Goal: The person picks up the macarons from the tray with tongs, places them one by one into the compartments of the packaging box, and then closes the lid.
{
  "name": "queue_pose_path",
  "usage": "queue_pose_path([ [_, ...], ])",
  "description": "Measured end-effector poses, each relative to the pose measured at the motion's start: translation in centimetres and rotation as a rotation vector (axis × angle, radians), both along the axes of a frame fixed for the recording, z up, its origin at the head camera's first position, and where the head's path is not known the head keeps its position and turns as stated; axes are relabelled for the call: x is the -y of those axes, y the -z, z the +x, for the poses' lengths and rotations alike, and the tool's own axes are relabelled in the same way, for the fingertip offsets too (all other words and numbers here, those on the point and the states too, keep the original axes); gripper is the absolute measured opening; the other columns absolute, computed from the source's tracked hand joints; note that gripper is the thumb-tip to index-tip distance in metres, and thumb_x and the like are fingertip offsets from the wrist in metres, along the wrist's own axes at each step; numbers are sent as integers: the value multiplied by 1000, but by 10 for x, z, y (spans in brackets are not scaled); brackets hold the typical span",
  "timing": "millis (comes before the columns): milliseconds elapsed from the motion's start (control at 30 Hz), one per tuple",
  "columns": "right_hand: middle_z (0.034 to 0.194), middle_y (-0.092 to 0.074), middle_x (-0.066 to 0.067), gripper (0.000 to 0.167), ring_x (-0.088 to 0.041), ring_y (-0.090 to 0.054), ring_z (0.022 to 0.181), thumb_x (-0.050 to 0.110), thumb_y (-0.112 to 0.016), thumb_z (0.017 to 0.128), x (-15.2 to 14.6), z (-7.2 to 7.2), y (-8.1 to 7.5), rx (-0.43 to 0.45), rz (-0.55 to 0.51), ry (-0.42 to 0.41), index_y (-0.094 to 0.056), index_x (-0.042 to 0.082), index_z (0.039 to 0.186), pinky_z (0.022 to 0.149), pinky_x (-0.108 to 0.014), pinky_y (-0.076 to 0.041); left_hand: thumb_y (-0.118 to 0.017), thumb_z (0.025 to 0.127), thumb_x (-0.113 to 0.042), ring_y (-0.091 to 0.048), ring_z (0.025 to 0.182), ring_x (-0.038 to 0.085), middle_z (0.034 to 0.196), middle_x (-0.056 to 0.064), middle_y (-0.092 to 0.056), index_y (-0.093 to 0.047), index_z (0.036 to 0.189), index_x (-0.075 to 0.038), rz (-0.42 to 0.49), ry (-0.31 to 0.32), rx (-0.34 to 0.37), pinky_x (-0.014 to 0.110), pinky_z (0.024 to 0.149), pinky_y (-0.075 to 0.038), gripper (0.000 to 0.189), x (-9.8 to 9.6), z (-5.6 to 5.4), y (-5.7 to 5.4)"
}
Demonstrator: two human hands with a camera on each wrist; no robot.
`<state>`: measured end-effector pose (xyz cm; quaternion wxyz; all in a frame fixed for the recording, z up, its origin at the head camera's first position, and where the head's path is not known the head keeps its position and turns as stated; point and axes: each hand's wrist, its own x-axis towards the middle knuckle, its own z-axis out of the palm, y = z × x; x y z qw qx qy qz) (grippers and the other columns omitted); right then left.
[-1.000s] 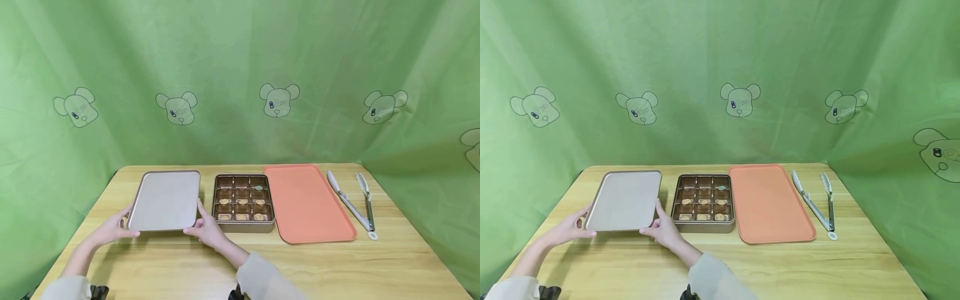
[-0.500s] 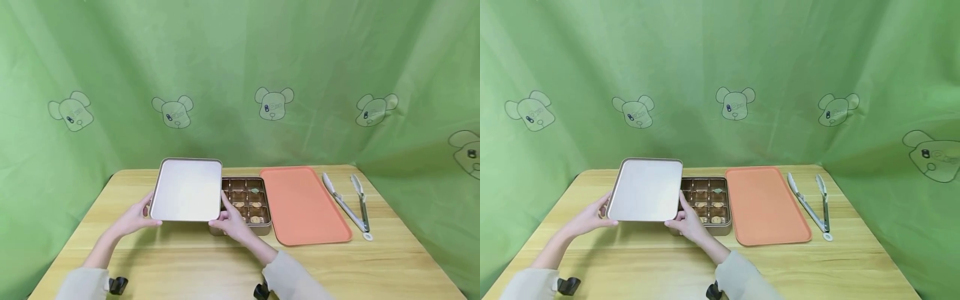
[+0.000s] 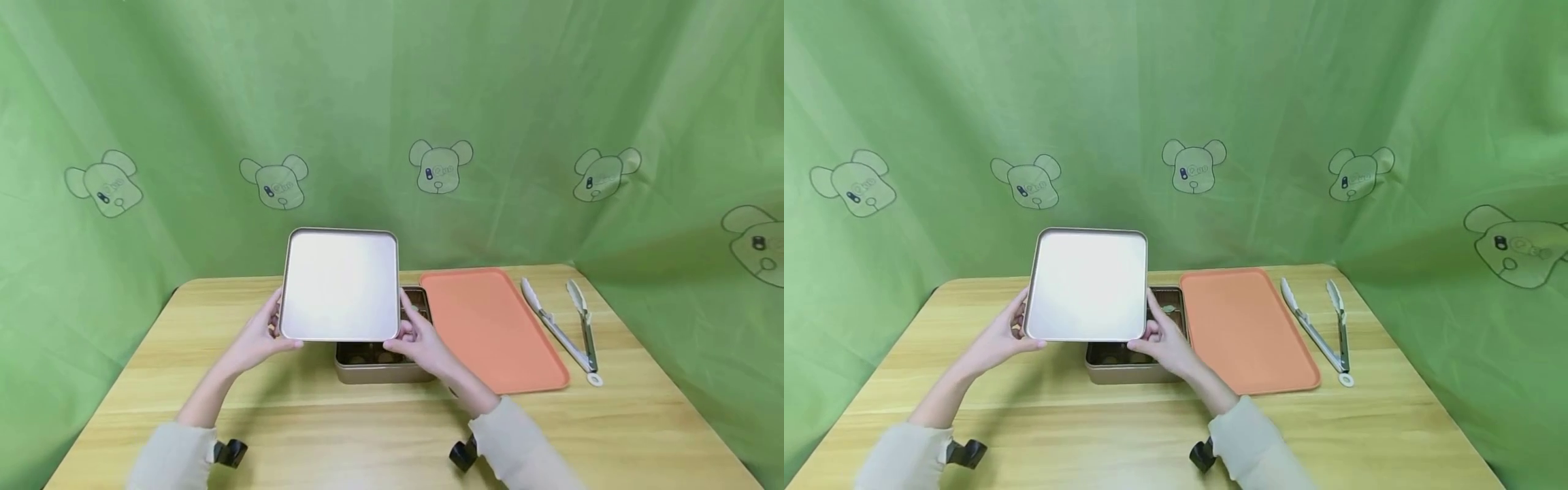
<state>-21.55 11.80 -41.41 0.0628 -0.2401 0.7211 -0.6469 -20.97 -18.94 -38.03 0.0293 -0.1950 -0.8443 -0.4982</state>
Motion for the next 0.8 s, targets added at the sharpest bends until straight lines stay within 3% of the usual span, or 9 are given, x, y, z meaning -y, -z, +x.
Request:
queue_pose_path([
  [167, 78, -61, -7, 97, -6, -45, 55, -1, -65, 80, -18, -4, -7, -13, -11, -8, 0, 24, 147, 53, -16, -43, -77, 69, -7, -39, 65, 13, 90, 13, -54, -11, 146, -5, 7, 20, -16, 18, 52, -35, 101, -13, -7, -6],
  [433, 76, -58, 1, 98, -4, -44, 56, -4, -64, 80, -39, -4, -7, -26, -35, 2, 3, 21, 147, 55, -16, -43, -55, 88, -2, -48, 73, 7, 102, 29, -59, -21, 142, 4, 123, 95, 8, 18, 60, -41, 64, -21, -21, -13],
  [667, 72, -57, 0, 97, -3, -41, 54, -5, -64, 79, -50, -3, -9, -116, 28, -10, 3, 14, 147, 50, -14, -38, -43, 94, -3, -60, 89, 4, 123, 37, -45, -14, 144, 1, 348, 141, 158, 31, 83, -52, 57, -27, -27, -24],
  [800, 69, -50, -2, 96, -4, -40, 54, -10, -63, 77, -54, 3, -16, -163, 68, -11, 1, 8, 146, 48, -15, -36, -44, 93, -1, -62, 89, 8, 119, 23, -54, -11, 145, 0, 419, 168, 232, 35, 83, -53, 62, -29, -27, -25],
])
